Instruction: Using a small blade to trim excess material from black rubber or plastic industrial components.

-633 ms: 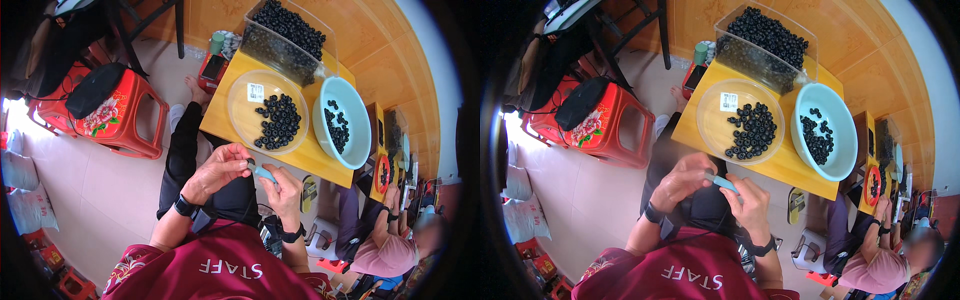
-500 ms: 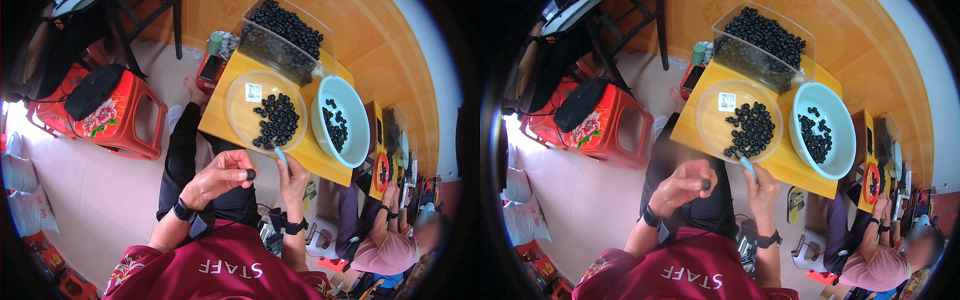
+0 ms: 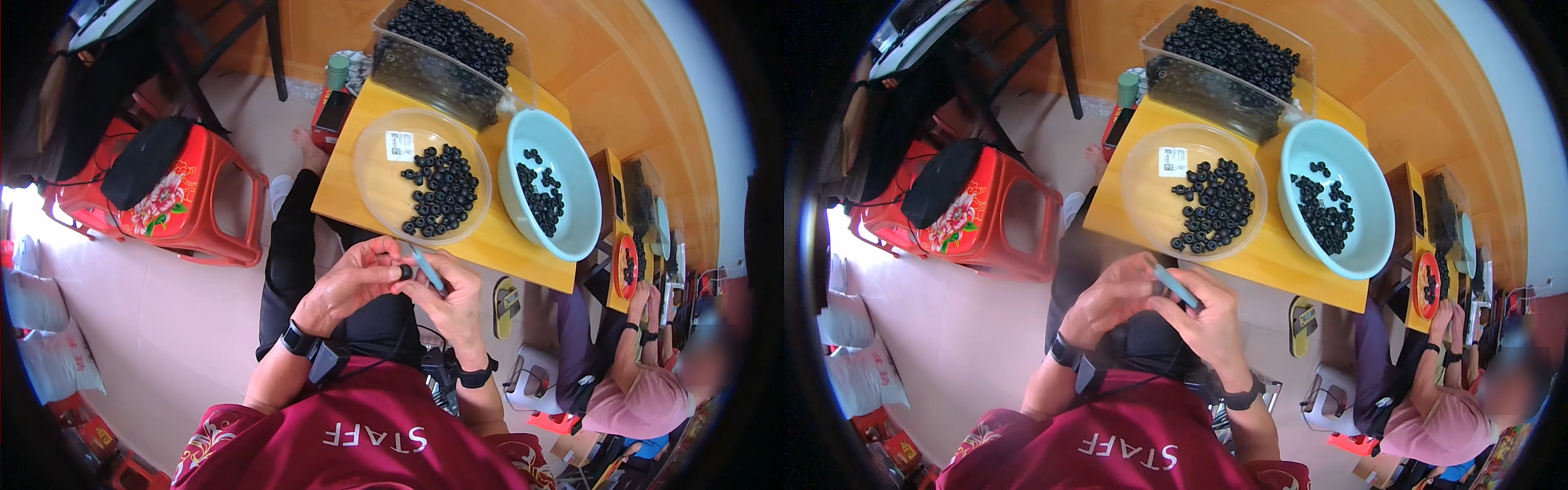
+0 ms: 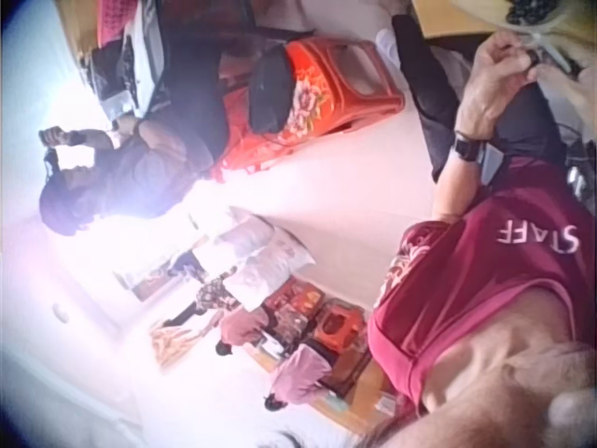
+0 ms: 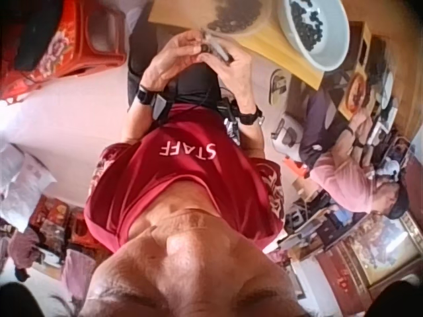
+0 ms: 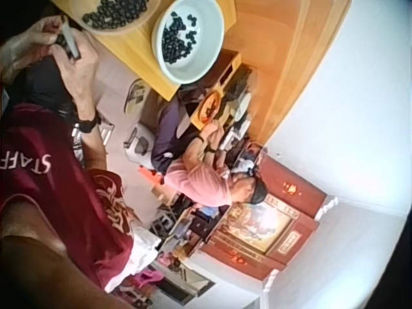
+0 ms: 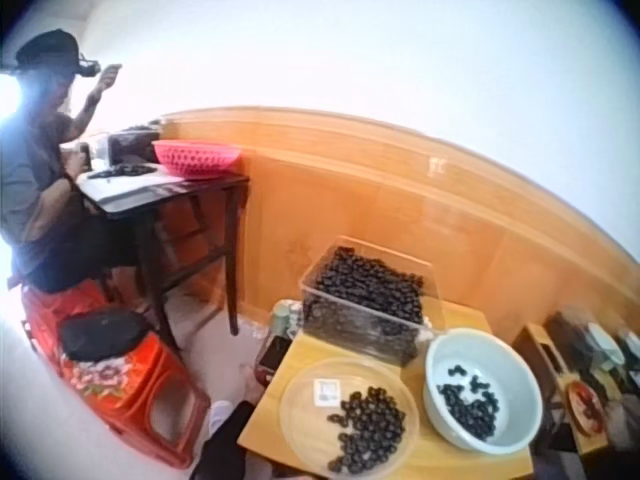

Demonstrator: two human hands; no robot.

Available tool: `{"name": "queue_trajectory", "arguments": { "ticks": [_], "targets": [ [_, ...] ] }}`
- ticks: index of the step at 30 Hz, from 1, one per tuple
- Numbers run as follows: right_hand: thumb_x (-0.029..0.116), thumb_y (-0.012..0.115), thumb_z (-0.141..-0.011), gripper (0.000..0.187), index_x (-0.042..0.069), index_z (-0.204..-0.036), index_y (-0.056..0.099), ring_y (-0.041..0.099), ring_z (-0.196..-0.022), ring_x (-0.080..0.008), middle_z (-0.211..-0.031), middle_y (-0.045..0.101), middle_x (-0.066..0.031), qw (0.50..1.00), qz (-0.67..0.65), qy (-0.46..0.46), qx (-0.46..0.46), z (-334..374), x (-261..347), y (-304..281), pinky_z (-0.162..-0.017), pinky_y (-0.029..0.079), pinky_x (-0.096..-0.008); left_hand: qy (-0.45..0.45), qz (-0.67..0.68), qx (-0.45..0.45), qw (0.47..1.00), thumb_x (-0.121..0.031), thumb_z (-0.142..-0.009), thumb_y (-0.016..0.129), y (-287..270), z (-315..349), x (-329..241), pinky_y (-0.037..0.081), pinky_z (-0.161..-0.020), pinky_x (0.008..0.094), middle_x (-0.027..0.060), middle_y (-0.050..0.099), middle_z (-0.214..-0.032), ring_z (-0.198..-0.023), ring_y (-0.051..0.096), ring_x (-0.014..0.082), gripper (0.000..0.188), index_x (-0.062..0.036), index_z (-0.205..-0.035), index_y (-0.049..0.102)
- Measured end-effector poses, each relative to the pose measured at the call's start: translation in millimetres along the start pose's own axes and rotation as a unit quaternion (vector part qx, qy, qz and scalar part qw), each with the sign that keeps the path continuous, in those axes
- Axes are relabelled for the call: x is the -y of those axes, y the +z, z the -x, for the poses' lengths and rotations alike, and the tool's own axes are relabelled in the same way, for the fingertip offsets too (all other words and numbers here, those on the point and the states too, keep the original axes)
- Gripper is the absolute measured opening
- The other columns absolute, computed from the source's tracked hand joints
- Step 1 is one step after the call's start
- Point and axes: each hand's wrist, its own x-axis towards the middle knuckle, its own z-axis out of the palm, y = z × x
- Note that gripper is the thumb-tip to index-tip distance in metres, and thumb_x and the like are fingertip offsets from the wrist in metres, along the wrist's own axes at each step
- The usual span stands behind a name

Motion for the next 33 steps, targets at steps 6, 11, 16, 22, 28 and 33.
{"name": "queue_trajectory", "arguments": {
  "ticks": [6,11,16,22,28,33],
  "targets": [
    [0.006,0.068,-0.079,0.015,-0.004,-0.09,0.064,0.061,-0.068,-0.0094,-0.071,0.059,-0.0033,0.985,-0.156,0.06,0.052,0,-3,-4,-0.06,0.045,-0.0202,-0.054,-0.033,0.022,0.998,-0.001,-0.079,0.064,-4,1,-1,0.051,-0.068,0.0226,0.0041,0.059,-0.089,-0.075,0.06,0.0117,0.02,-0.0053,-0.093,0.05],
    [0.006,0.067,-0.079,0.015,-0.004,-0.09,0.063,0.061,-0.067,-0.0099,-0.073,0.061,-0.0037,0.974,-0.192,0.098,0.062,2,-3,-7,-0.061,0.045,-0.0217,-0.086,-0.01,0.056,0.995,0.0,-0.079,0.064,-8,-2,4,0.051,-0.068,0.0228,0.004,0.058,-0.09,-0.075,0.06,0.0114,0.02,-0.0054,-0.093,0.051],
    [0.007,0.072,-0.074,0.021,0.001,-0.093,0.065,0.054,-0.067,-0.0075,-0.079,0.062,-0.0016,0.998,-0.003,0.019,0.065,6,-11,-15,-0.063,0.044,-0.0205,-0.056,-0.046,0.01,0.997,-0.001,-0.079,0.065,5,-5,4,0.051,-0.069,0.0243,0.0047,0.058,-0.091,-0.076,0.06,0.0126,0.02,-0.0053,-0.093,0.052],
    [0.007,0.068,-0.076,0.017,0.004,-0.093,0.065,0.05,-0.068,-0.0032,-0.074,0.06,0.0028,0.997,0.046,0.039,-0.057,2,1,-53,-0.062,0.041,-0.0182,0.04,-0.325,-0.032,0.944,-0.002,-0.078,0.064,16,-23,-27,0.05,-0.068,0.0248,0.0042,0.061,-0.084,-0.074,0.061,0.012,0.018,-0.0029,-0.094,0.054],
    [0.005,0.066,-0.078,0.021,0.003,-0.098,0.062,0.045,-0.067,-0.0025,-0.082,0.057,0.0049,0.957,0.135,-0.033,-0.256,-16,-3,-140,-0.06,0.037,-0.0172,0.155,-0.659,-0.144,0.722,-0.004,-0.074,0.063,8,-78,-48,0.048,-0.068,0.0285,0.0111,0.063,-0.076,-0.07,0.062,0.0197,0.012,-0.0015,-0.085,0.061],
    [0.006,0.065,-0.079,0.029,-0.001,-0.106,0.06,0.054,-0.076,-0.0083,-0.083,0.058,-0.0023,0.912,0.228,-0.024,-0.34,-30,9,-154,-0.065,0.044,-0.0225,0.243,-0.757,-0.119,0.594,-0.001,-0.066,0.061,-19,-109,-29,0.048,-0.071,0.0374,0.0174,0.061,-0.084,-0.078,0.06,0.0317,0.02,-0.0032,-0.086,0.063]
  ]
}}
